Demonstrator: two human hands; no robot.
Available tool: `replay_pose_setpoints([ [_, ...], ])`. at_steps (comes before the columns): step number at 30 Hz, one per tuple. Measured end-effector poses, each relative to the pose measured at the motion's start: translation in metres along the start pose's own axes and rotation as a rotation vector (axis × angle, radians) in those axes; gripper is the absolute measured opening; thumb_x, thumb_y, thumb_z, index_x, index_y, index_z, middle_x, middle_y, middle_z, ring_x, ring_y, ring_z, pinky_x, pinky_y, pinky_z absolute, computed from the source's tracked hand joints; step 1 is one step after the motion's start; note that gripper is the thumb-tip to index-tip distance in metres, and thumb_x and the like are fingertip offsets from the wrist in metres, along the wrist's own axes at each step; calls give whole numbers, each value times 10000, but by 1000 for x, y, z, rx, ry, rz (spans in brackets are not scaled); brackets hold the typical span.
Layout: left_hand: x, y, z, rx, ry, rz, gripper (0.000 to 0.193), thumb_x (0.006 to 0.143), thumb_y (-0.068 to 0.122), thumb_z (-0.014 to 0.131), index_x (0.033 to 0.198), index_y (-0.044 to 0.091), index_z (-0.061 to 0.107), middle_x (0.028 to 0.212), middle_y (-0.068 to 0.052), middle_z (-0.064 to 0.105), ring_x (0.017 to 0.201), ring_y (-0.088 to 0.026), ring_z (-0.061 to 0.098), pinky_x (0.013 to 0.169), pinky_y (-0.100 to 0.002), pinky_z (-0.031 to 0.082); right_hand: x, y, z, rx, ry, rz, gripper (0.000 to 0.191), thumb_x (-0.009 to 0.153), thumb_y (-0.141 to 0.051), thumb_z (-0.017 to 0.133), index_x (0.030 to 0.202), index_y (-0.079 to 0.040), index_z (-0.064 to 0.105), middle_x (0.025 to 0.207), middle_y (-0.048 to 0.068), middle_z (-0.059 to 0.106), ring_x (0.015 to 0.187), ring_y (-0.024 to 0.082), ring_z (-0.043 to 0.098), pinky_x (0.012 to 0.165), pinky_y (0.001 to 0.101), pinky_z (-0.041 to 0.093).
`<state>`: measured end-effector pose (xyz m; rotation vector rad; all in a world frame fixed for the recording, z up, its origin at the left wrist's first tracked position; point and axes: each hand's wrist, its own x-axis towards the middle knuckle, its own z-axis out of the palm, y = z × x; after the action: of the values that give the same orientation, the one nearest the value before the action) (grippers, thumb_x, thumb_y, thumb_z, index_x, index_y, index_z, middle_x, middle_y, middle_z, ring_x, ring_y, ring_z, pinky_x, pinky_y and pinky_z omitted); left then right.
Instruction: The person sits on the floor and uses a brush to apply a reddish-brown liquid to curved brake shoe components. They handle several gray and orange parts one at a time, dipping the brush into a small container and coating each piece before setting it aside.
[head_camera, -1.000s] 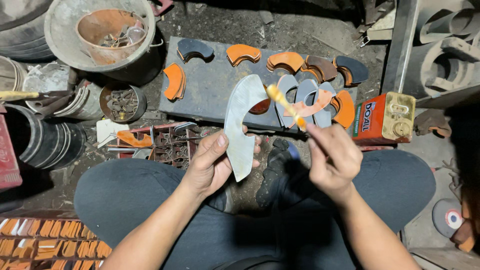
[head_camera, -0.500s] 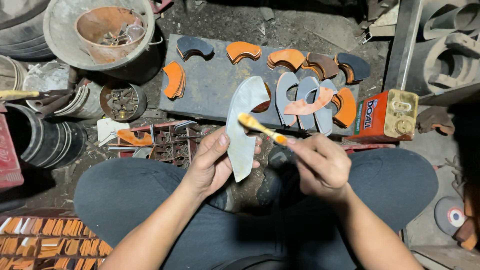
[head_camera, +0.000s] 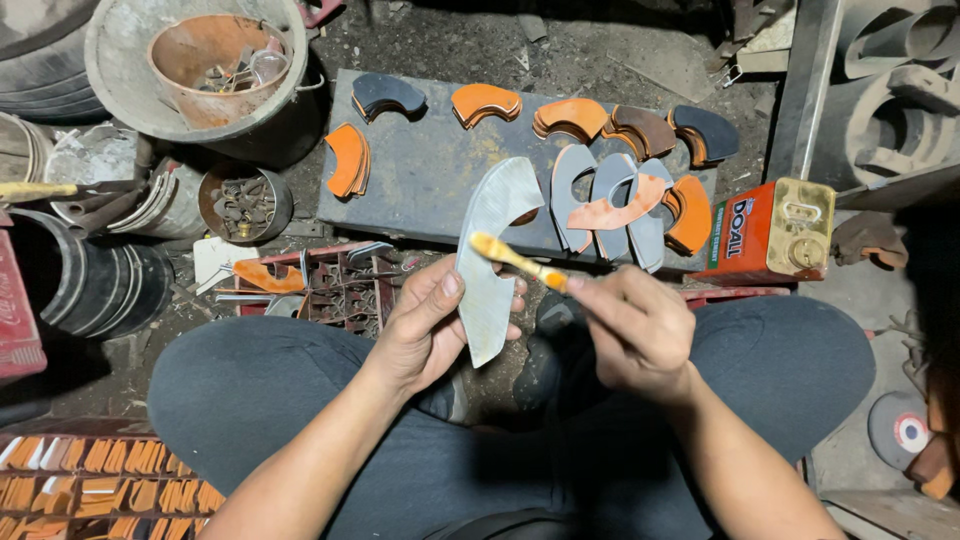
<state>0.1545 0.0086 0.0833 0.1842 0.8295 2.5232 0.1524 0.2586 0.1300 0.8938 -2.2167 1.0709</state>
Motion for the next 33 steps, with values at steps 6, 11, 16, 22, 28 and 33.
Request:
replay_pose_setpoints([
  [6,1,13,14,33,-38,25,504,1040,349,656,1344,-45,578,1263,-232,665,1152,-299,690,954,-495,619,-3,21,-3,-162,172,227,244,953,102,658,1186,43,703,923,151,661,751,218,623,687,294,485],
  [11,-9,80,47,531,74,138,385,967,253,743,1227,-26,686,1118,-141,748,971,-205,735,873,-368,644,-18,33,-8,-159,158,439,208,978,56,677,1179,52,729,883,137,632,787,213,592,691,281,459],
  [16,-63,185,88,1708,164,469,319,939,206,825,1178,26,717,1036,-94,721,926,-191,702,790,-359,564,-26,40,-2,-95,88,348,192,1053,81,660,1237,66,714,1028,134,689,929,169,653,873,259,511],
  [22,-98,229,77,2464,292,376,349,802,249,878,1027,18,744,894,-175,693,835,-379,682,723,-475,540,-23,43,7,144,101,526,206,1074,68,641,1272,75,699,1071,74,671,923,99,634,854,229,516],
  [28,-84,211,-37,2588,237,-140,655,686,188,860,1207,-44,539,806,-173,708,778,-366,716,662,-446,574,-34,53,10,126,38,520,201,1093,64,651,1288,92,692,1126,93,700,953,97,669,892,218,539],
  [33,-38,165,-133,2628,101,-464,394,934,114,631,1307,22,544,904,-156,759,832,-342,753,648,-451,593,-47,65,7,158,20,576,202,1087,60,635,1279,94,688,1102,84,702,939,92,680,875,212,551],
])
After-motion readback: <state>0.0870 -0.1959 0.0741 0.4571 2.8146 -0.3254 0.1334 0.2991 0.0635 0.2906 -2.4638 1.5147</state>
